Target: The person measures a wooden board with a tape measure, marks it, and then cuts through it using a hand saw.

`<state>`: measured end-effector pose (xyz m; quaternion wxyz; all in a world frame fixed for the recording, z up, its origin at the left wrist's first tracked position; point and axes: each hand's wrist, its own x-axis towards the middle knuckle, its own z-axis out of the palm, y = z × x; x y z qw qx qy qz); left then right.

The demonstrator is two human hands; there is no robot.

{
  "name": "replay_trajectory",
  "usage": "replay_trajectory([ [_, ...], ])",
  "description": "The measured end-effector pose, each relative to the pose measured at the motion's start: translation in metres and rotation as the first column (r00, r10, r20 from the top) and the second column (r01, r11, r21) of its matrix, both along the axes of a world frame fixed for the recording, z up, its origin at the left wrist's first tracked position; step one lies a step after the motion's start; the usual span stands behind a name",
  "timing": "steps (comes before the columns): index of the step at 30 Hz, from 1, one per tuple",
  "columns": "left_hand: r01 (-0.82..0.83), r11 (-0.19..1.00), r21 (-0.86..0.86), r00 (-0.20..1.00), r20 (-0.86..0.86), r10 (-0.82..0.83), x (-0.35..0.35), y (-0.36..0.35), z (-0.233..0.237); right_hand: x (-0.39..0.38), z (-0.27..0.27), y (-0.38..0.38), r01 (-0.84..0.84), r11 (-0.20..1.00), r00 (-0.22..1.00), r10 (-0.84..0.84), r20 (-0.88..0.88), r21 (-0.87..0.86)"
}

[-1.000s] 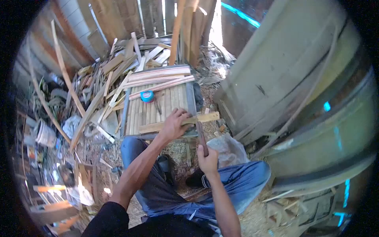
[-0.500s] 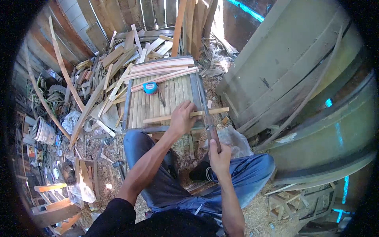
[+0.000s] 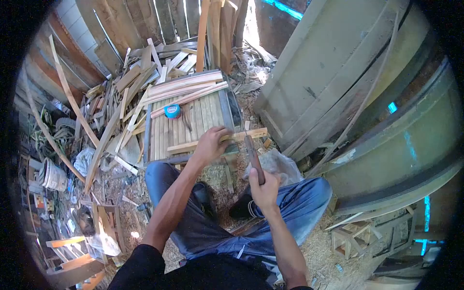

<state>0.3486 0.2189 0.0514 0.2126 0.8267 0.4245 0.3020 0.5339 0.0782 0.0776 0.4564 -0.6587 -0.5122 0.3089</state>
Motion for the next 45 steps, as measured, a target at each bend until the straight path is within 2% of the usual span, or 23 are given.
replay_trajectory([
  [1,-0.018,1.000,-0.014,1.000,0.016,0.018,0.000,0.000,-0.001,0.001,0.001,-0.003,-0.010,0.997,0.999,0.006,0.047,0.076],
  [2,-0.040,0.999,-0.029,0.999,0.032,0.041,0.000,0.000,-0.002,0.002,0.001,-0.004,-0.012,0.996,0.999,0.008,0.048,0.083],
  [6,-0.080,0.996,-0.043,0.994,0.066,0.083,0.002,0.005,0.002,0.006,0.003,-0.008,0.042,0.999,0.994,-0.039,0.098,-0.027],
  [8,-0.117,0.981,0.157,0.993,0.050,0.110,0.004,0.011,-0.012,0.007,0.011,-0.009,0.054,0.997,0.988,-0.044,0.148,-0.063],
  [10,-0.137,0.981,0.136,0.989,0.067,0.129,0.007,0.013,-0.016,0.004,0.025,-0.010,0.054,0.994,0.971,-0.030,0.238,-0.096],
  [11,-0.157,0.981,0.113,0.986,0.078,0.148,0.006,0.014,-0.018,0.003,0.029,-0.009,0.052,0.994,0.971,-0.030,0.236,-0.091],
  [13,-0.148,0.982,0.116,0.988,0.068,0.141,0.009,0.013,-0.019,0.001,0.034,-0.010,0.015,0.999,0.978,-0.024,0.206,0.044],
  [14,-0.138,0.984,0.114,0.990,0.059,0.132,0.010,0.013,-0.020,0.001,0.036,-0.010,0.017,0.999,0.979,-0.026,0.203,0.046],
  [16,-0.123,0.984,0.126,0.992,0.055,0.117,0.009,0.013,-0.019,0.004,0.040,-0.011,-0.034,0.999,0.998,0.035,0.050,-0.007],
  [20,-0.086,0.978,0.188,0.996,0.024,0.083,0.010,0.008,-0.014,0.010,0.064,-0.017,-0.049,0.993,0.994,0.059,0.095,-0.105],
  [23,-0.073,0.987,0.140,0.997,-0.015,0.076,0.011,0.009,-0.011,0.016,0.053,-0.023,-0.086,0.996,0.982,0.090,0.164,-0.033],
  [25,-0.053,0.995,0.090,0.998,-0.015,0.054,0.009,0.010,-0.010,0.016,0.038,-0.026,-0.012,0.999,0.999,0.013,0.038,-0.030],
  [28,-0.035,0.999,-0.005,0.999,-0.032,0.035,0.003,0.009,-0.003,0.018,0.029,-0.032,-0.011,0.998,0.999,0.008,-0.045,-0.068],
  [30,-0.025,0.998,-0.059,0.999,-0.049,0.022,0.003,0.006,0.002,0.013,0.028,-0.026,-0.032,0.999,0.999,0.031,-0.008,-0.036],
  [32,-0.125,0.990,-0.069,0.991,-0.065,0.121,0.003,0.002,0.005,0.014,0.019,-0.021,-0.052,0.999,0.998,0.052,0.026,-0.012],
  [33,-0.122,0.990,-0.071,0.991,-0.070,0.117,0.004,0.002,0.007,0.017,0.010,-0.017,-0.093,0.995,0.994,0.094,0.047,-0.022],
  [35,-0.165,0.973,-0.162,0.985,-0.074,0.155,0.005,0.003,0.011,0.016,0.001,-0.014,-0.130,0.991,0.989,0.131,0.061,-0.031],
  [37,-0.131,0.977,-0.170,0.991,-0.061,0.122,0.003,0.003,0.015,0.012,0.001,-0.014,0.015,0.985,0.963,-0.060,-0.261,-0.170],
  [38,-0.102,0.979,-0.177,0.995,-0.040,0.097,0.002,0.002,0.015,0.010,0.004,-0.013,0.041,0.987,0.990,-0.061,-0.128,-0.157],
  [39,-0.102,0.979,-0.178,0.994,-0.045,0.096,0.001,0.002,0.013,0.010,0.002,-0.013,0.041,0.986,0.989,-0.062,-0.133,-0.159],
  [41,-0.090,0.995,-0.044,0.991,-0.106,0.085,0.001,0.003,0.006,0.008,-0.002,-0.014,0.045,0.990,0.999,-0.047,-0.016,-0.132],
  [45,-0.120,0.987,-0.111,0.986,-0.129,0.106,0.007,0.003,0.011,0.005,0.003,-0.018,0.060,0.992,0.998,-0.063,-0.019,-0.113],
])
